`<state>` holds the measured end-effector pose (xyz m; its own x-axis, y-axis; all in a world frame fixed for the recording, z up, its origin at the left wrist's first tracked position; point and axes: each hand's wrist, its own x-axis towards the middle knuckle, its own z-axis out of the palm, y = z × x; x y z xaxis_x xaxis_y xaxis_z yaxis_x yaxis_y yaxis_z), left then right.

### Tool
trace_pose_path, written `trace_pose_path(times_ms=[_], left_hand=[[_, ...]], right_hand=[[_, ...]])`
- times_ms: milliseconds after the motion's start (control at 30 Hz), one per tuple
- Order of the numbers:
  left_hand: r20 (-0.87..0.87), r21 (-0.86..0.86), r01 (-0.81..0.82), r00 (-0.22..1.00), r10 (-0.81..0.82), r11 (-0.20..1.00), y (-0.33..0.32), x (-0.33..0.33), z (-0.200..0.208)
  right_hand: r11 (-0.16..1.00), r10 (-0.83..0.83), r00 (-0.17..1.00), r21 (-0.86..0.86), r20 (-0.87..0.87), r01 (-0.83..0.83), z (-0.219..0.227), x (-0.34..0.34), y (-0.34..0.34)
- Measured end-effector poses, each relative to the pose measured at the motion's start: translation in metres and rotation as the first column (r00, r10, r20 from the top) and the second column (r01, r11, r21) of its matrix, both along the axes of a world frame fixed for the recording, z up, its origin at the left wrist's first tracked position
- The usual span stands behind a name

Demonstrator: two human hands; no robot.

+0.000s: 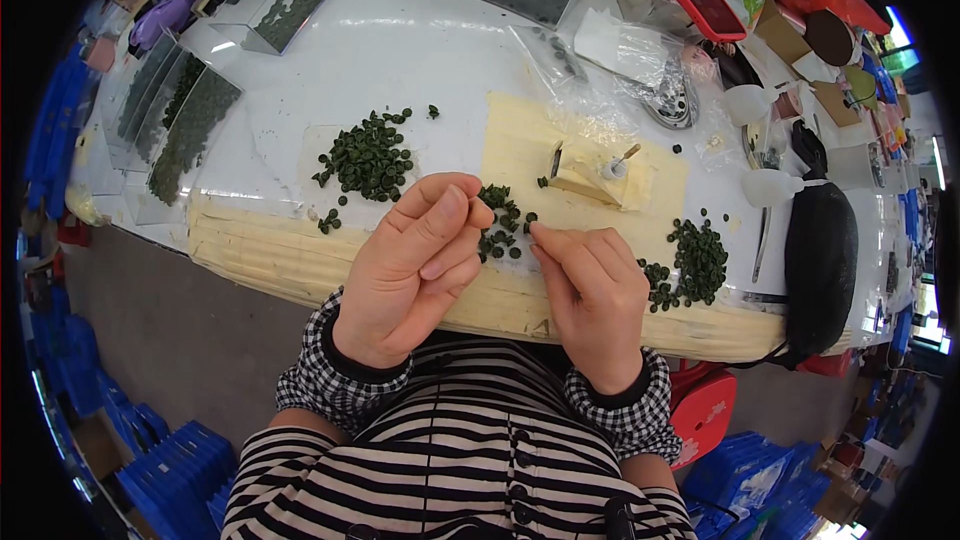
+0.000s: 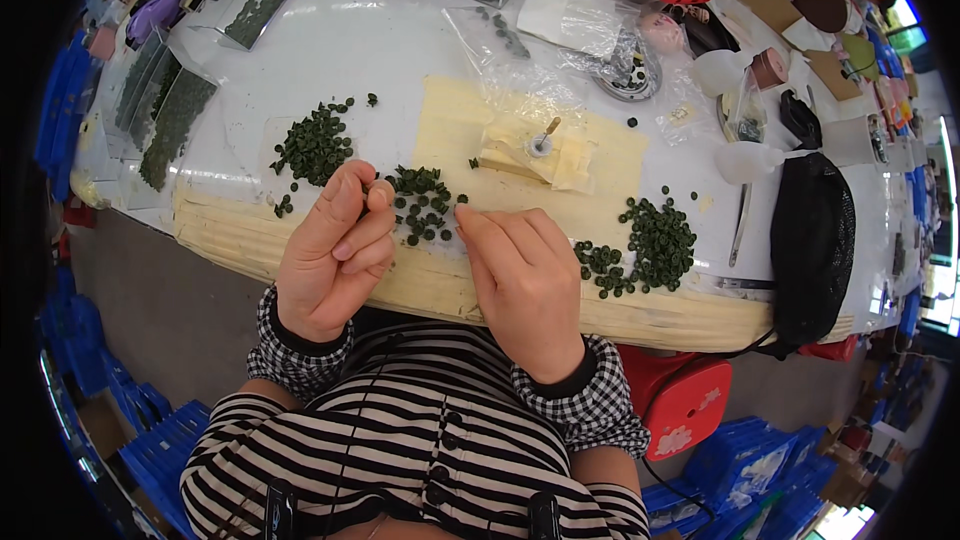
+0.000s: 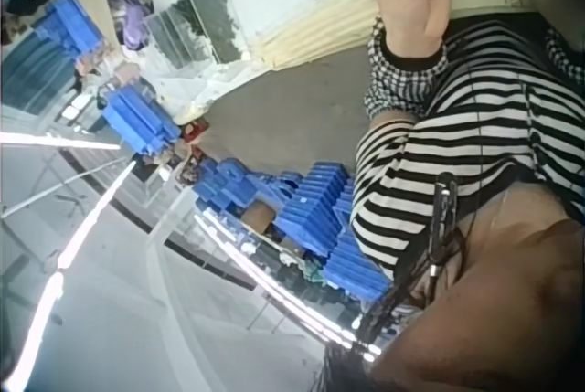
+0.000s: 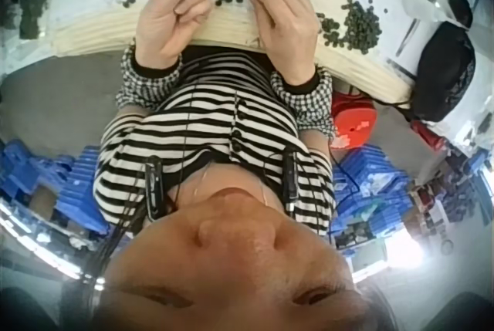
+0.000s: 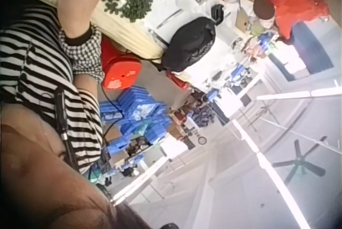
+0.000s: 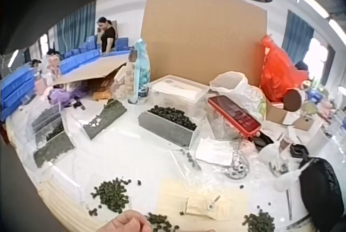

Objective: Assembling small green toy components on a workbench.

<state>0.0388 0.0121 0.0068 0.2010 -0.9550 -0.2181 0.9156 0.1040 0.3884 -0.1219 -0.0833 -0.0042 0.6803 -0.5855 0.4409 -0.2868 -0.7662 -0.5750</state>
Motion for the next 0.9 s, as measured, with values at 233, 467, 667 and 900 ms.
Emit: trace_pose_path(times_ms=[233, 467, 667, 900], left_hand=[[0.015, -0.010, 0.087, 0.996, -0.087, 0.996, -0.004, -0.008, -0.001], [0.056, 0.016, 0.145, 0.988, -0.146, 0.989, -0.007, -0.023, -0.003], [0.252, 0.060, 0.116, 0.959, -0.128, 0.991, -0.010, -0.034, -0.008], [0.259, 0.091, 0.196, 0.942, -0.213, 0.976, -0.009, -0.031, -0.001]], right_hand=[[0.997, -0.074, 0.976, 0.002, 0.205, 0.075, 0.016, -0.006, -0.002], [0.997, -0.027, 0.964, -0.058, 0.266, 0.045, 0.032, -0.011, 0.005], [0.998, -0.012, 0.948, -0.062, 0.317, 0.033, 0.028, -0.006, 0.008], [0.993, -0.077, 0.946, -0.061, 0.313, 0.101, 0.024, -0.006, 0.003]])
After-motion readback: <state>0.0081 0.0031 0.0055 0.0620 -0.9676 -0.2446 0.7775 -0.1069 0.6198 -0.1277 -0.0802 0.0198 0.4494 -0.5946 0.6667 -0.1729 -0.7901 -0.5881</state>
